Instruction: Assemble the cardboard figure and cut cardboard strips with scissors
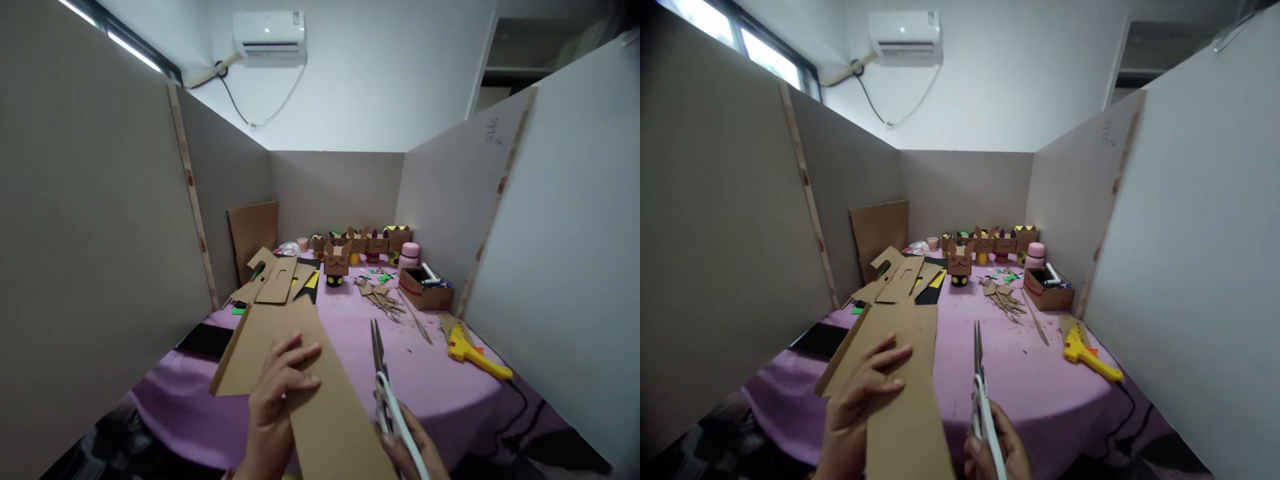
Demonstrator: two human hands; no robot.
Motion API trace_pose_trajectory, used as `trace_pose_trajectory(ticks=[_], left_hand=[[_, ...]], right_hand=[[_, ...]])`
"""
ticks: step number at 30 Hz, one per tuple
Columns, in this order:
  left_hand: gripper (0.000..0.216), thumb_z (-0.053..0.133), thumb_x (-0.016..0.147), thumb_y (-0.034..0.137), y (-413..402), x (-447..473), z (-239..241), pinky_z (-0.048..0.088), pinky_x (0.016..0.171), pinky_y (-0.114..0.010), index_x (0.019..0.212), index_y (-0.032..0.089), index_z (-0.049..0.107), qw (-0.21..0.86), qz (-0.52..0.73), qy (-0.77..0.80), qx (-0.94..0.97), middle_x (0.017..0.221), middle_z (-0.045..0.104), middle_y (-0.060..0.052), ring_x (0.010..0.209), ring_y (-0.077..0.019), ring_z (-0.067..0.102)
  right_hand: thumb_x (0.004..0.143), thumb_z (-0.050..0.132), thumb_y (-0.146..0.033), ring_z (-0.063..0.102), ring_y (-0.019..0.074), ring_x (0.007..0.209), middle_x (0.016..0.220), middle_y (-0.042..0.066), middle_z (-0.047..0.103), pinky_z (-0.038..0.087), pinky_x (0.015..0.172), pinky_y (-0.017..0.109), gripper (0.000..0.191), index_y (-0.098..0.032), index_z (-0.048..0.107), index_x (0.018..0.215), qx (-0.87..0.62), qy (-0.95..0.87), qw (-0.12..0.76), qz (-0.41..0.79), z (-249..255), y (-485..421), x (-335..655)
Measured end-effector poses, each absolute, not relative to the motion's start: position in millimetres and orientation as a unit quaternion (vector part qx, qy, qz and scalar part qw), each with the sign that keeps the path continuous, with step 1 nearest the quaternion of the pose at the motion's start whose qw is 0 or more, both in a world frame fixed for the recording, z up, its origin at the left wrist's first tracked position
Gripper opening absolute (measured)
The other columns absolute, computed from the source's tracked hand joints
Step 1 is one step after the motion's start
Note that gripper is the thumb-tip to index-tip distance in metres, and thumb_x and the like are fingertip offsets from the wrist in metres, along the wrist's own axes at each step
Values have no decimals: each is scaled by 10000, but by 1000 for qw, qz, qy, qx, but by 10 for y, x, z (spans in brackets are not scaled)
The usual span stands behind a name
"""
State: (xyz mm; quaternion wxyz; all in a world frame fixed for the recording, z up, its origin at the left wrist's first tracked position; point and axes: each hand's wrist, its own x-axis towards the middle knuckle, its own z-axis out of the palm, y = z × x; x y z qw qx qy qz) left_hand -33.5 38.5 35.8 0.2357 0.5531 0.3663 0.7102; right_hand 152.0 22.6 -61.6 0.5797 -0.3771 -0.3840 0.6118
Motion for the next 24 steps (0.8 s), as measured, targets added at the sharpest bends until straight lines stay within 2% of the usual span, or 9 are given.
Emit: trace_pose_trajectory(ticks=[3, 8, 10, 12, 14, 16, 18, 20, 24], left_hand=[[90, 702, 613, 247, 378, -365, 323, 270, 999, -495, 573, 325, 721, 118, 681, 369, 621, 889, 735, -54, 1064, -305, 528], [247, 642, 649, 121, 423, -345, 221, 232, 1023, -485, 630, 352, 728, 31, 618, 368, 694, 962, 720, -30, 1089, -282, 514], [264, 641, 650, 106, 455, -328, 175, 242, 1023, -479, 628, 356, 726, 8, 604, 361, 710, 1013, 704, -20, 1125, -278, 487], [266, 637, 665, 110, 472, -288, 137, 236, 1036, -465, 706, 356, 729, 11, 609, 374, 699, 1192, 613, 10, 1219, -269, 398], [336, 611, 711, 136, 465, -221, 119, 213, 1060, -430, 939, 373, 683, 67, 661, 401, 631, 1384, 419, 53, 1307, -236, 273], [442, 554, 780, 212, 433, -136, 131, 247, 1055, -377, 1186, 383, 521, 209, 719, 417, 516, 1455, 298, 41, 1322, -201, 249], [474, 495, 818, 334, 387, -51, 170, 360, 987, -345, 1283, 356, 406, 394, 717, 405, 408, 1410, 388, -22, 1258, -205, 377], [537, 544, 776, 394, 344, 22, 221, 456, 884, -339, 1287, 291, 413, 528, 664, 395, 353, 1280, 541, -83, 1125, -237, 526], [590, 666, 695, 282, 337, 97, 280, 506, 778, -329, 1244, 210, 461, 614, 602, 376, 344, 1065, 677, -107, 927, -242, 637]], right_hand=[[630, 697, -503, 570, 178, 474, 643, 22, 643, 449, 447, 275, 487, -289, 602, 1057, -339, -365, 579, 645, -378, 146, 1536], [566, 764, -447, 590, 172, 652, 790, 15, 647, 474, 648, 258, 517, -266, 625, 1029, -311, -388, 601, 626, -199, 83, 1553], [564, 779, -380, 557, 144, 578, 759, 4, 630, 466, 586, 244, 521, -255, 611, 1041, -313, -419, 572, 632, -242, 108, 1567], [558, 786, -322, 524, 119, 528, 746, 0, 619, 442, 520, 220, 521, -243, 605, 1040, -324, -427, 572, 622, -309, 142, 1577], [553, 782, -280, 523, 119, 533, 748, 4, 624, 430, 498, 207, 510, -239, 606, 1030, -344, -413, 603, 590, -365, 169, 1583], [548, 776, -247, 545, 134, 564, 750, 8, 635, 443, 515, 213, 495, -242, 609, 1014, -360, -398, 630, 561, -395, 182, 1584], [548, 770, -232, 570, 154, 601, 757, 12, 645, 461, 540, 227, 489, -244, 609, 1010, -370, -393, 641, 546, -402, 187, 1578], [543, 771, -221, 583, 166, 617, 757, 11, 652, 471, 555, 238, 494, -242, 608, 1009, -374, -395, 639, 544, -403, 193, 1561], [508, 802, -199, 574, 151, 609, 745, -3, 647, 466, 549, 224, 513, -239, 594, 975, -382, -378, 632, 559, -415, 221, 1506]])
